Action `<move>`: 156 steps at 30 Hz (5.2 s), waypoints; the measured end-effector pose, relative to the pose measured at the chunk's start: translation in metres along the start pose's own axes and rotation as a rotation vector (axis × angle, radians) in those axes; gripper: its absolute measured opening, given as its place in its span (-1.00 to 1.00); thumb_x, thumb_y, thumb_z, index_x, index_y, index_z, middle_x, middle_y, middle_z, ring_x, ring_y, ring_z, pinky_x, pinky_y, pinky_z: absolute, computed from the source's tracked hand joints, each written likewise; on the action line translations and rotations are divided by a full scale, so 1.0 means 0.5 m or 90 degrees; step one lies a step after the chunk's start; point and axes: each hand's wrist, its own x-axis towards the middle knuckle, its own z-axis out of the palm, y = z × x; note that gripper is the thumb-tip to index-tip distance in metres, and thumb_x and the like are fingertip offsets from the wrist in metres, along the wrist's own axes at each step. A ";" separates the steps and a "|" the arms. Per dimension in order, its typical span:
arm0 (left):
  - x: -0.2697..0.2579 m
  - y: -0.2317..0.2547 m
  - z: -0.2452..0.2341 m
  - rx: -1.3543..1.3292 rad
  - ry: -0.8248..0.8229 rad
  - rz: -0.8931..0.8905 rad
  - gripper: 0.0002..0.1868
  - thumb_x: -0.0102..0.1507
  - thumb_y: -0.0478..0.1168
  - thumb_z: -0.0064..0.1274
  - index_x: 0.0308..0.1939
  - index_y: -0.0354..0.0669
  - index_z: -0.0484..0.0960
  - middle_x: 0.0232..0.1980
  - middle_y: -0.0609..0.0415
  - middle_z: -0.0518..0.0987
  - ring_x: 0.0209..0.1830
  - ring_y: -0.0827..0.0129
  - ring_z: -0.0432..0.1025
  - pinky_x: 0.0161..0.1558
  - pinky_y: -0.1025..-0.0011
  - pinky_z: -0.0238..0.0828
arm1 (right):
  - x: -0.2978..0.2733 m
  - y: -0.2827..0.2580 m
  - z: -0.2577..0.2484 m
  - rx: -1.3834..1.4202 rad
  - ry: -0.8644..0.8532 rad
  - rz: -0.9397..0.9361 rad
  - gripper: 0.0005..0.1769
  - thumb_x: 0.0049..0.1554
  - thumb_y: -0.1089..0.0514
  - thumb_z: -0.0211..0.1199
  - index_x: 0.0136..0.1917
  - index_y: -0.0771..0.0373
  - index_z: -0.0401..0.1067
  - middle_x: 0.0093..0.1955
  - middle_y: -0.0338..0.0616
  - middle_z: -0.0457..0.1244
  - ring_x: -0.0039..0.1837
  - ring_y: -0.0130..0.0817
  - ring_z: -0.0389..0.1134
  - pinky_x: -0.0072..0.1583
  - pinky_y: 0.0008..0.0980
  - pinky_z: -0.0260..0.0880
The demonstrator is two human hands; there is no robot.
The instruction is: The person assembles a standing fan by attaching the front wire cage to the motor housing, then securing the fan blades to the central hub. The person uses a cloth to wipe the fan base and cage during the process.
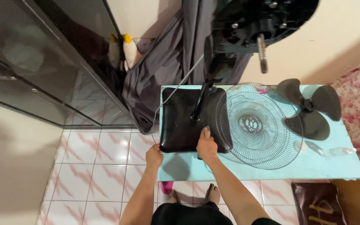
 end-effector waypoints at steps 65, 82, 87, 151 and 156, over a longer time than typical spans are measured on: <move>-0.026 -0.009 0.002 -0.281 -0.008 -0.038 -0.10 0.09 -0.56 -0.31 0.57 -0.22 0.05 0.19 -0.20 0.63 0.15 0.18 0.59 0.14 0.40 0.48 | -0.072 -0.040 -0.031 -0.110 -0.063 -0.309 -0.12 0.08 0.23 0.19 0.61 0.12 -0.05 0.16 0.01 0.12 0.16 -0.03 0.27 -0.04 -0.18 0.52; -0.207 0.310 0.050 -0.348 -0.241 0.122 -0.45 0.35 0.01 0.07 0.34 -0.18 0.43 0.11 -0.05 0.63 0.08 0.27 0.50 0.09 0.43 0.40 | -0.177 0.169 -0.131 0.675 -0.069 -0.089 -0.61 0.23 0.32 0.10 0.32 0.21 0.21 0.10 0.01 0.36 0.05 -0.19 0.38 0.06 -0.26 0.40; -0.271 0.496 -0.024 -0.249 -0.184 0.165 -0.68 0.36 -0.07 0.07 -0.09 -0.31 0.56 -0.25 -0.07 0.55 -0.33 0.23 0.39 -0.28 0.30 0.38 | -0.171 0.221 -0.256 0.808 -0.045 -0.151 -0.60 0.14 0.40 0.20 0.25 0.26 0.28 0.05 -0.11 0.30 0.10 -0.46 0.35 0.13 -0.43 0.38; -0.232 0.954 -0.278 -0.257 0.505 0.605 -0.31 0.42 -0.22 0.19 0.45 -0.41 0.11 0.44 -0.20 0.12 0.43 0.08 0.26 0.42 0.17 0.44 | -0.018 0.282 -0.730 0.808 0.333 -0.426 -0.77 0.16 0.37 0.35 0.12 0.34 0.51 0.10 -0.11 0.35 0.13 -0.44 0.36 0.17 -0.52 0.37; -0.198 0.952 -0.348 -0.283 0.485 0.642 -0.16 0.39 -0.28 0.23 0.56 -0.40 0.00 0.58 -0.24 0.04 0.59 0.03 0.17 0.50 0.12 0.40 | -0.044 0.156 -0.796 0.789 0.489 -0.479 -0.73 0.15 0.42 0.37 0.13 0.35 0.50 0.07 -0.09 0.32 0.08 -0.37 0.36 0.11 -0.49 0.38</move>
